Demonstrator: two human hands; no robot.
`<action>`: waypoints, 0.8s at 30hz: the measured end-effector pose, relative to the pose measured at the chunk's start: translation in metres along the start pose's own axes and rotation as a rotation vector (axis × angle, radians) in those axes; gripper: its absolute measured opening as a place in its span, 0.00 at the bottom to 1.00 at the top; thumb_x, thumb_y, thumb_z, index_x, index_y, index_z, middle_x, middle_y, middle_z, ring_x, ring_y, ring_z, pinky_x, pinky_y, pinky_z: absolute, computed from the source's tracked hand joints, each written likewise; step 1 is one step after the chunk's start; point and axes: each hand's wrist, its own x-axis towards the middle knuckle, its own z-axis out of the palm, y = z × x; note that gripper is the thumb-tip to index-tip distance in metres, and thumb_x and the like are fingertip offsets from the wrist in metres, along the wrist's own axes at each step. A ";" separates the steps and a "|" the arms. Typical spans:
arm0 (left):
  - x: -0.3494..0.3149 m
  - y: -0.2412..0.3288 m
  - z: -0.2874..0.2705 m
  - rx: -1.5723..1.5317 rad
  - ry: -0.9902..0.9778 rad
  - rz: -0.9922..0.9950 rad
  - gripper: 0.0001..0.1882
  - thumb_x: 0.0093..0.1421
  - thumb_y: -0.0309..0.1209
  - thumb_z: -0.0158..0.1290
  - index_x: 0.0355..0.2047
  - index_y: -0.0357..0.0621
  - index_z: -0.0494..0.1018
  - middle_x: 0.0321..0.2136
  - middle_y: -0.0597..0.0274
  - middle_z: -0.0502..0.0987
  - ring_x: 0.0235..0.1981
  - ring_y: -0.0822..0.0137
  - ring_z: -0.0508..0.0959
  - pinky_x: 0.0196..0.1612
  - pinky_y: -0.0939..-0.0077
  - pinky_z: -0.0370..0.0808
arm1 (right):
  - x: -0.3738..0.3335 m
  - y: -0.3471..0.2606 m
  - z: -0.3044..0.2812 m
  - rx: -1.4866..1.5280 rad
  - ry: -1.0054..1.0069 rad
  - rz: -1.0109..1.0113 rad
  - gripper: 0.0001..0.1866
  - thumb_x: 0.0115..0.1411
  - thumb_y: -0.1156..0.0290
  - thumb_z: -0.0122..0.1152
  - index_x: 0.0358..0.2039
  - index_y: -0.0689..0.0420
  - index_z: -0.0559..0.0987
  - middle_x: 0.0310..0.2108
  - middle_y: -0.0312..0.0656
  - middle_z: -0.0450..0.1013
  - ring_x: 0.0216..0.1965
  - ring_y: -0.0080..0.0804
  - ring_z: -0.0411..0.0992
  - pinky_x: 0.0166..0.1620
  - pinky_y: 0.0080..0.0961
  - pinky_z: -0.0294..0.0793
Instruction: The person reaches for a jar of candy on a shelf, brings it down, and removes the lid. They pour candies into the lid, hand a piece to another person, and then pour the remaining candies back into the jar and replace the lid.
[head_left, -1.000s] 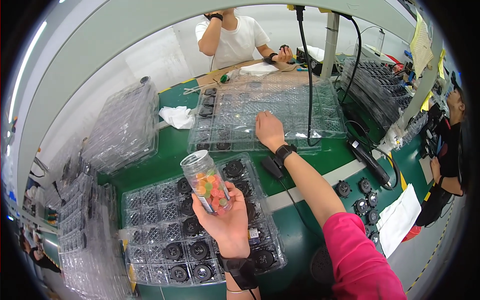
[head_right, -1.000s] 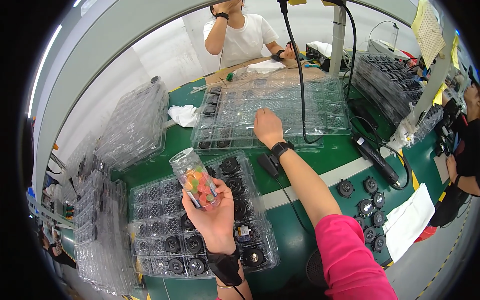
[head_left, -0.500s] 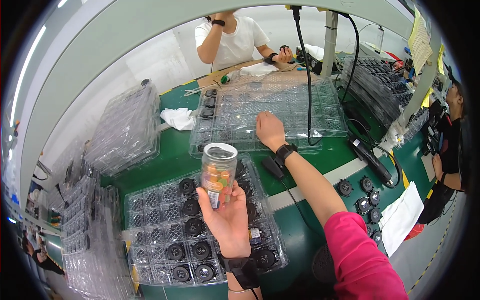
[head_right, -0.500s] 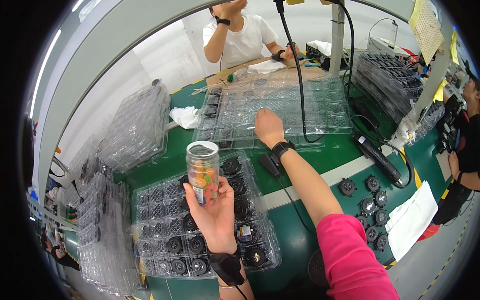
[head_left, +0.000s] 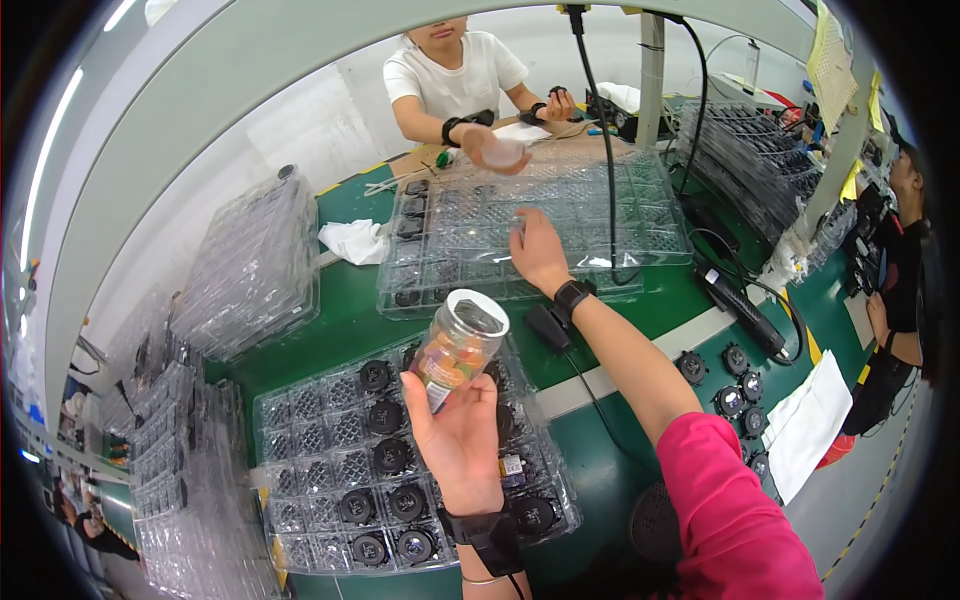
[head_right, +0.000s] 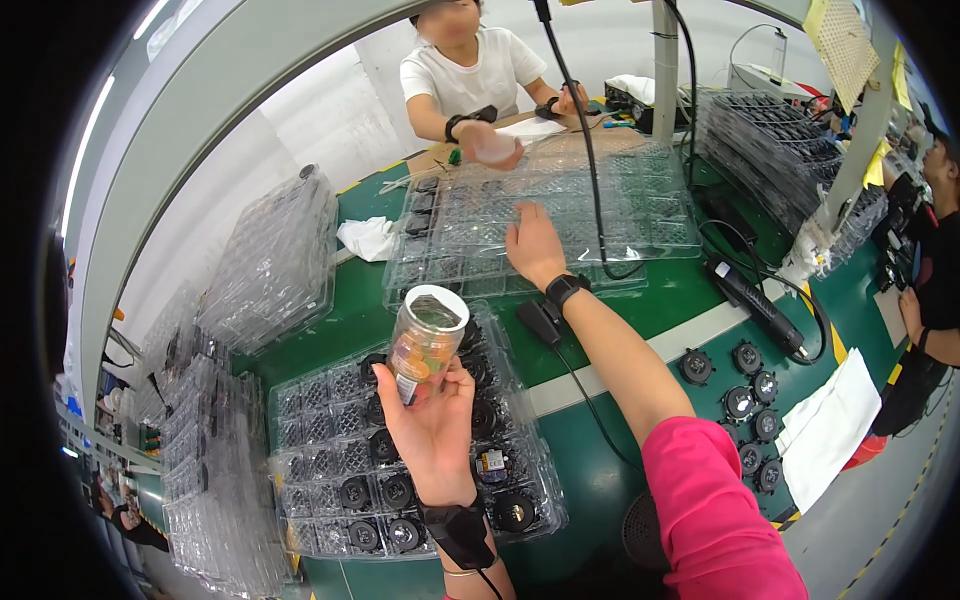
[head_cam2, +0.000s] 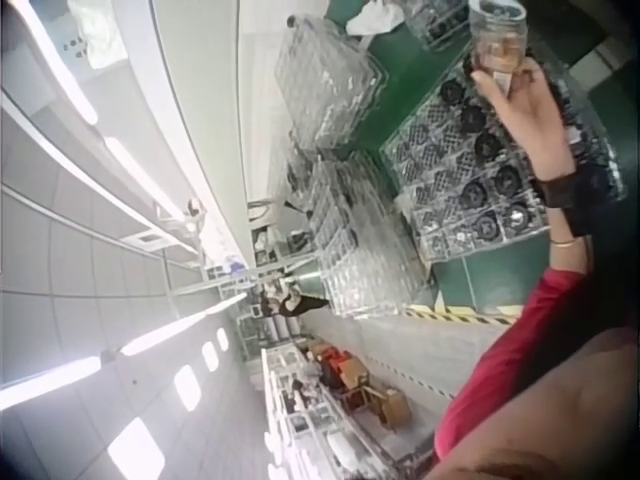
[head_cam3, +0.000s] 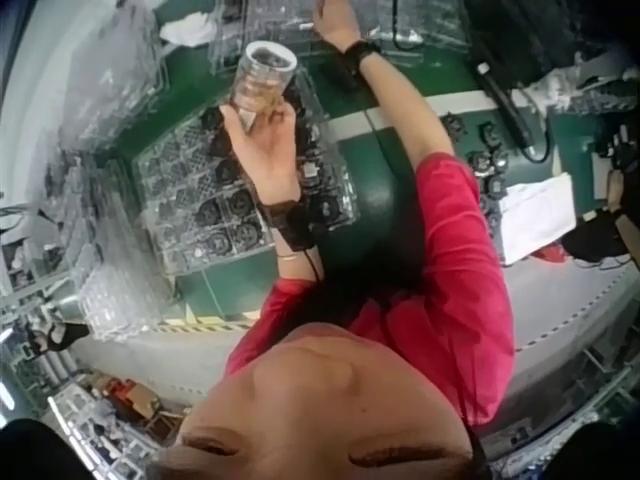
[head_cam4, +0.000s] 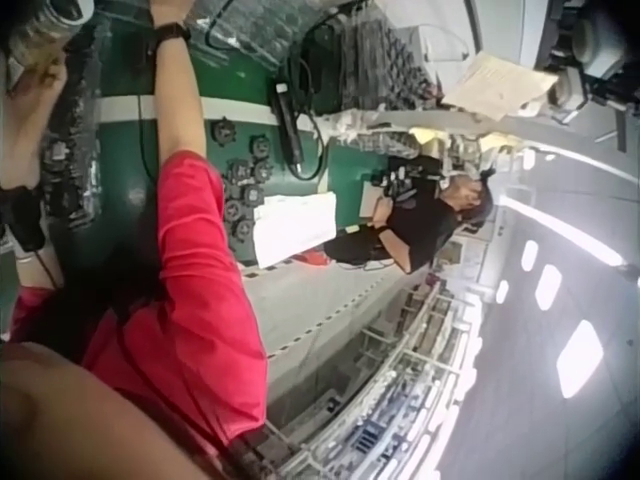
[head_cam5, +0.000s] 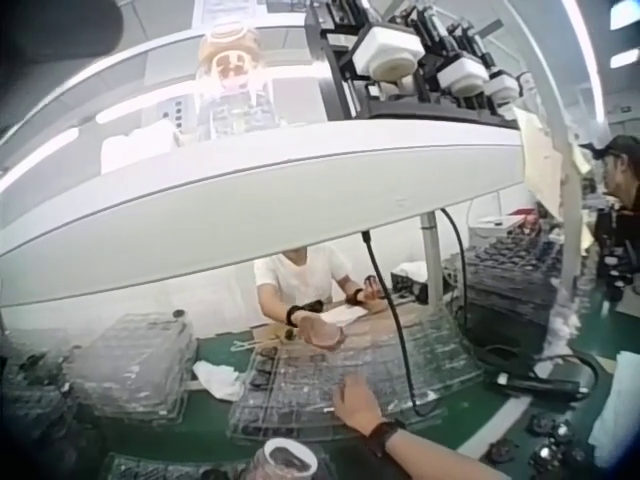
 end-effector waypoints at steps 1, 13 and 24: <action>0.001 0.000 -0.001 -0.002 -0.002 -0.007 0.24 0.58 0.42 0.57 0.51 0.46 0.66 0.49 0.62 0.68 0.45 0.69 0.67 0.43 0.72 0.65 | 0.007 -0.002 0.000 0.103 0.056 0.009 0.14 0.59 0.70 0.50 0.44 0.62 0.70 0.38 0.53 0.69 0.38 0.50 0.71 0.41 0.39 0.71; -0.001 0.002 -0.001 0.034 -0.084 0.033 0.26 0.58 0.46 0.56 0.50 0.43 0.65 0.50 0.56 0.69 0.51 0.61 0.68 0.55 0.62 0.65 | 0.041 -0.020 -0.011 0.211 0.077 -0.069 0.34 0.52 0.66 0.65 0.56 0.66 0.63 0.46 0.53 0.67 0.49 0.50 0.63 0.50 0.38 0.66; -0.002 0.005 0.003 0.170 -0.108 0.322 0.25 0.61 0.43 0.52 0.52 0.40 0.63 0.52 0.52 0.67 0.55 0.55 0.67 0.61 0.52 0.61 | -0.024 -0.092 -0.108 0.450 -0.293 -0.039 0.38 0.46 0.78 0.67 0.57 0.61 0.61 0.48 0.45 0.62 0.50 0.36 0.67 0.53 0.30 0.68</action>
